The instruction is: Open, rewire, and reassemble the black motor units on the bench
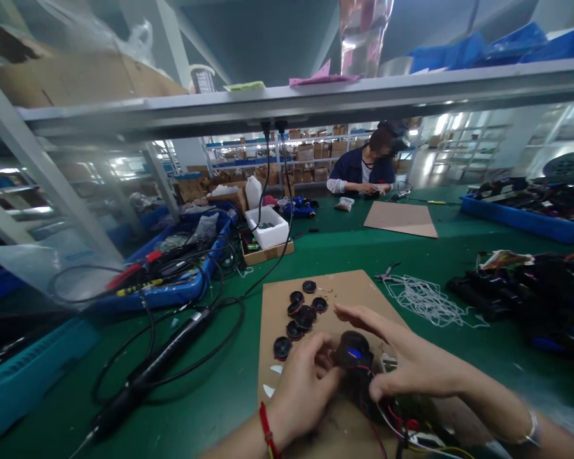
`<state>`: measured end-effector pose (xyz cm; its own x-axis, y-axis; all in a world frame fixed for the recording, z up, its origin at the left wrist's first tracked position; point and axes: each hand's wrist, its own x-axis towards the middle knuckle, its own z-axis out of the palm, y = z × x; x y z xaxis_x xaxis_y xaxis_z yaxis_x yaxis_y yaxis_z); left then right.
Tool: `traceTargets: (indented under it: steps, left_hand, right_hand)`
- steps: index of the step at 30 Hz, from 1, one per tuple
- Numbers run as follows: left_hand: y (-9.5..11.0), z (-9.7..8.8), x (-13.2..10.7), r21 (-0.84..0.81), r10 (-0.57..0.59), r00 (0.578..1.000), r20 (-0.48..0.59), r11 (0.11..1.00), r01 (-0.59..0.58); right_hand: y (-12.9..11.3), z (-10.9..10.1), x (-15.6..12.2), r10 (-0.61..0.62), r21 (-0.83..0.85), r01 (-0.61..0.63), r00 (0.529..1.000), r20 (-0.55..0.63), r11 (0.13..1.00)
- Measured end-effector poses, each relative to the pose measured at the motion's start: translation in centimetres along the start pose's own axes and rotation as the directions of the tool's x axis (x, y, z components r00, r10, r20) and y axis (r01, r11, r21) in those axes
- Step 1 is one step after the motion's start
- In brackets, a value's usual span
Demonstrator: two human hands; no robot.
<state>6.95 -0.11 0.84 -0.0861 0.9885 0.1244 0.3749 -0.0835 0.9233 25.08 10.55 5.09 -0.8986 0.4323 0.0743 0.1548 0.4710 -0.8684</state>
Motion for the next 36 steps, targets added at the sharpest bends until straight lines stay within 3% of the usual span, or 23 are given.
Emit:
traceTargets:
  steps: [4,7,11,15,18,21,25,27,31,36]
  left_hand:
    - [-0.4,1.4,-0.1,0.058,-0.038,0.99,-0.137,0.997,0.046]
    - [-0.1,1.2,-0.2,0.123,-0.042,0.995,-0.095,0.991,0.054]
    - [0.8,-2.4,-0.1,0.305,-0.018,1.0,0.005,0.952,0.016]
    - [0.4,-6.2,0.1,0.518,-0.035,0.992,-0.123,0.85,0.094]
    - [0.1,-7.1,0.0,0.574,-0.073,0.991,-0.11,0.809,0.124]
    - [0.7,-6.7,-0.2,0.538,-0.019,0.997,-0.077,0.841,0.057]
    - [1.6,-4.9,-0.9,0.24,0.218,0.971,-0.1,0.952,-0.189]
    - [1.6,-3.5,-1.3,0.13,0.266,0.956,-0.125,0.959,-0.25]
    - [1.3,-1.5,-1.7,0.264,0.347,0.937,-0.043,0.908,-0.324]
    - [1.5,-1.5,-1.3,0.499,0.51,0.86,-0.009,0.747,-0.438]
  right_hand:
    - [2.0,1.5,-0.7,0.029,0.044,-0.03,0.999,0.02,0.999]
    - [2.2,2.5,-1.0,0.079,0.003,-0.079,0.996,-0.046,0.997]
    - [1.5,3.2,-1.0,0.169,-0.133,-0.186,0.977,-0.13,0.973]
    - [0.7,3.6,-0.9,0.157,-0.229,-0.203,0.966,-0.203,0.952]
    - [0.5,3.5,-0.6,0.12,-0.253,-0.175,0.969,-0.218,0.951]
    - [0.4,3.5,-0.3,0.087,-0.256,-0.14,0.975,-0.206,0.957]
    - [0.2,4.1,0.0,0.061,-0.263,-0.11,0.98,-0.189,0.958]
    - [0.0,4.5,0.0,0.036,-0.281,-0.086,0.983,-0.179,0.956]
    - [0.0,5.0,0.0,-0.031,-0.277,-0.025,0.98,-0.196,0.96]
    - [0.5,5.2,0.1,-0.088,-0.291,0.028,0.976,-0.197,0.956]
